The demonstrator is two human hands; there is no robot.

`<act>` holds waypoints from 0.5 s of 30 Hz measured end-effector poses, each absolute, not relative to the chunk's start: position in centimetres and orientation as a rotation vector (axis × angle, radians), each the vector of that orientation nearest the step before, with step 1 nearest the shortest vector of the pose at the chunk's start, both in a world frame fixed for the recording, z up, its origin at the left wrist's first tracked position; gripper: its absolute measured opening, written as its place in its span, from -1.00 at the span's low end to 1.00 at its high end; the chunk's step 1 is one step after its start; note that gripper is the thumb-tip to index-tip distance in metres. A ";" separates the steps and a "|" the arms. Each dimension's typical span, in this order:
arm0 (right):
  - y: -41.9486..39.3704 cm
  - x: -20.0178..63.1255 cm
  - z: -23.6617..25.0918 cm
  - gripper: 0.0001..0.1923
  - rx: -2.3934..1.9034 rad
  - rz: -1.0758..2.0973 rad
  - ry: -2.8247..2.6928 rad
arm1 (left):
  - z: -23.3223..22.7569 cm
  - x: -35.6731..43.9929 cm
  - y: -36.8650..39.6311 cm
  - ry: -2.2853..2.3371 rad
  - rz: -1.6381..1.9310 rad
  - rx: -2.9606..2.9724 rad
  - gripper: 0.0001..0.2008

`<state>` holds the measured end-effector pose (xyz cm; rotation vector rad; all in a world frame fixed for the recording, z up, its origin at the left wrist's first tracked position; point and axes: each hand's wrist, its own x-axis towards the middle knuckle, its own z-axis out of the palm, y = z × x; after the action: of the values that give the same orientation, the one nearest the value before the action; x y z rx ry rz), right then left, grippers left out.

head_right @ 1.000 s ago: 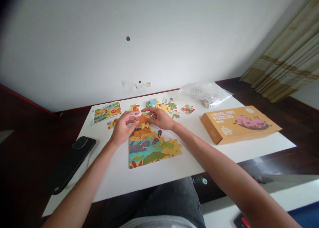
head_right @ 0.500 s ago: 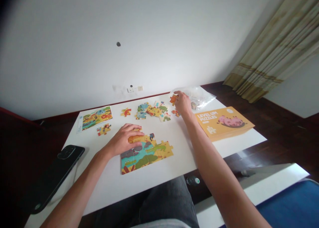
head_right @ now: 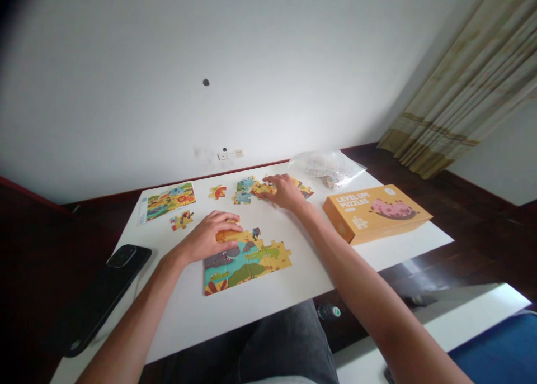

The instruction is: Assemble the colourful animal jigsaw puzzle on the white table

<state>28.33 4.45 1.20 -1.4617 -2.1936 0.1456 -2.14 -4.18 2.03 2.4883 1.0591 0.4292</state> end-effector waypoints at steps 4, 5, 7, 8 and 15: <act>4.0 27.1 0.7 -0.45 -1.466 0.154 -2.273 | 2.0 -2.1 -4.2 1.048 0.453 2.488 -0.74; 4.0 27.0 0.6 -0.45 -1.466 0.168 -2.277 | 1.9 -2.1 -4.2 1.045 0.464 2.490 -0.75; 4.0 27.1 0.7 -0.46 -1.449 0.214 -2.273 | 1.8 -2.1 -4.3 1.038 0.482 2.496 -0.75; 4.0 27.2 0.8 -0.45 -1.431 0.239 -2.272 | 1.8 -2.1 -4.3 1.036 0.486 2.499 -0.75; 4.3 28.8 1.8 -0.53 -1.520 0.122 -2.063 | 1.6 -2.2 -4.2 1.027 0.504 2.502 -0.76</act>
<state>28.83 4.27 1.81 -1.5196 -2.0627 0.1225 -2.18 -4.16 1.64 2.5017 1.0269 0.5044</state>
